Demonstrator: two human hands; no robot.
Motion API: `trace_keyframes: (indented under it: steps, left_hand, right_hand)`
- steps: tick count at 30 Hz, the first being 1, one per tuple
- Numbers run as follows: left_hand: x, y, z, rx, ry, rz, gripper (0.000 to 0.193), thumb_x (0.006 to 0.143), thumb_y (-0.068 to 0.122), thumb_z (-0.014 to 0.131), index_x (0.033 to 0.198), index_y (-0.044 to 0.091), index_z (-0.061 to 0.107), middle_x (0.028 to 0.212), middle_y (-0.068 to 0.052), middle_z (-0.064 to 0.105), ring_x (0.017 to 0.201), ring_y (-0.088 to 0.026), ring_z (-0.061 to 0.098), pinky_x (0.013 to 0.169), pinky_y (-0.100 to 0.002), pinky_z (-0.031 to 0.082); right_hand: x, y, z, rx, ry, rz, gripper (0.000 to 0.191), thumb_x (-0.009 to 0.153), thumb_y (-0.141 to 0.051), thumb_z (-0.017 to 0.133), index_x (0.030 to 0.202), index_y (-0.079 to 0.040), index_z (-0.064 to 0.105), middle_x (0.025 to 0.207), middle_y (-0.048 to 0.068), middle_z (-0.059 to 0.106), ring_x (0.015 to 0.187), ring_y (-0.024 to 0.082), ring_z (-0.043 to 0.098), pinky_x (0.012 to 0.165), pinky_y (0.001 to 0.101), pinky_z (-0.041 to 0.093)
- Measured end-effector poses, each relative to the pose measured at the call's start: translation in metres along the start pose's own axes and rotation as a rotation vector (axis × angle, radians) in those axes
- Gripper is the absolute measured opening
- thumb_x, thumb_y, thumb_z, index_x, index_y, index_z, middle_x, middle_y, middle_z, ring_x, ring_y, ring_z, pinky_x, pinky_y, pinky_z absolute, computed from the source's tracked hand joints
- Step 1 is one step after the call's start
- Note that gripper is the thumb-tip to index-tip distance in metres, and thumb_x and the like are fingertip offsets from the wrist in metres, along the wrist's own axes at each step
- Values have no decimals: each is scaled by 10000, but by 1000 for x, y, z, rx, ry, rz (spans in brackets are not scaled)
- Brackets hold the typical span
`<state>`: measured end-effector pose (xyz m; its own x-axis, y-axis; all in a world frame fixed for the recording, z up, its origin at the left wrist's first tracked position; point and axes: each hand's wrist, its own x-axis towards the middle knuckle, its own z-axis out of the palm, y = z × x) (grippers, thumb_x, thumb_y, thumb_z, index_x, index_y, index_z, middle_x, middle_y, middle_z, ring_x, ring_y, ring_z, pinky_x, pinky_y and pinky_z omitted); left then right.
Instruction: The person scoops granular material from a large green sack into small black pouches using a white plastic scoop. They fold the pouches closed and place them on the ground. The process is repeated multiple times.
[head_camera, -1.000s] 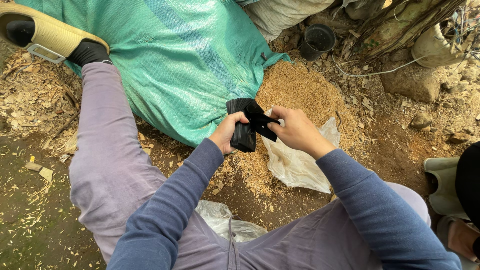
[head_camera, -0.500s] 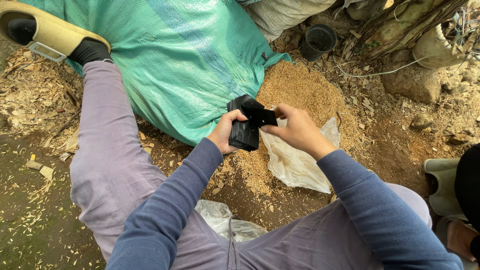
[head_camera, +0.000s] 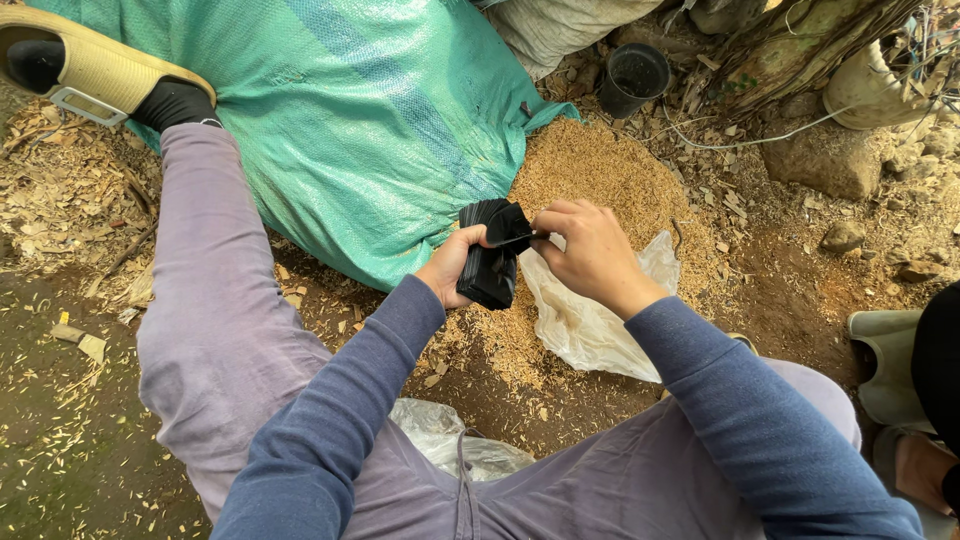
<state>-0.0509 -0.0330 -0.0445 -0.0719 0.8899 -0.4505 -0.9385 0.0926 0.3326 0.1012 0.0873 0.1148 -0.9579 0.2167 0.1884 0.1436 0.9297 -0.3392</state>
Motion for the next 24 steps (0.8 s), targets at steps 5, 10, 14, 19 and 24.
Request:
trace_keyframes:
  steps: [5, 10, 14, 19, 24]
  left_hand:
    - [2, 0, 1, 2, 13, -3, 221, 824, 142, 576, 993, 6, 617, 843, -124, 669, 683, -244, 672, 689, -409, 609]
    - [1, 1, 3, 28, 16, 4, 196, 834, 151, 582, 970, 12, 614, 828, -119, 659, 671, -239, 663, 658, -403, 618]
    - [-6, -2, 13, 218, 57, 140, 235, 826, 139, 616, 1026, 33, 555, 831, -95, 635, 640, -207, 641, 557, -388, 608]
    - [-14, -9, 32, 455, 198, 320, 436, 781, 104, 657, 1172, 47, 471, 884, -80, 615, 660, -170, 645, 536, -361, 598]
    - [-21, -11, 39, 512, 127, 402, 592, 731, 75, 699, 1238, 68, 393, 941, -85, 595, 724, -170, 645, 580, -340, 590]
  right_hand:
    - [1, 3, 2, -22, 2, -5, 110, 840, -163, 737, 928, -98, 741, 902, 47, 706, 916, 297, 634, 791, 456, 461]
    - [1, 7, 3, 44, 6, 27, 100, 857, -161, 738, 918, -82, 731, 904, 83, 724, 865, 316, 665, 771, 440, 515]
    - [2, 9, 1, 130, -91, 214, 254, 839, -240, 795, 968, -43, 701, 928, 117, 746, 850, 298, 717, 753, 430, 546]
    - [-1, 6, 4, 303, -101, 151, 395, 798, -243, 813, 1111, -37, 688, 1013, 130, 775, 950, 260, 754, 836, 385, 574]
    - [1, 3, 11, 348, -33, 242, 275, 883, -223, 747, 1105, -61, 730, 988, 114, 791, 926, 233, 785, 850, 358, 601]
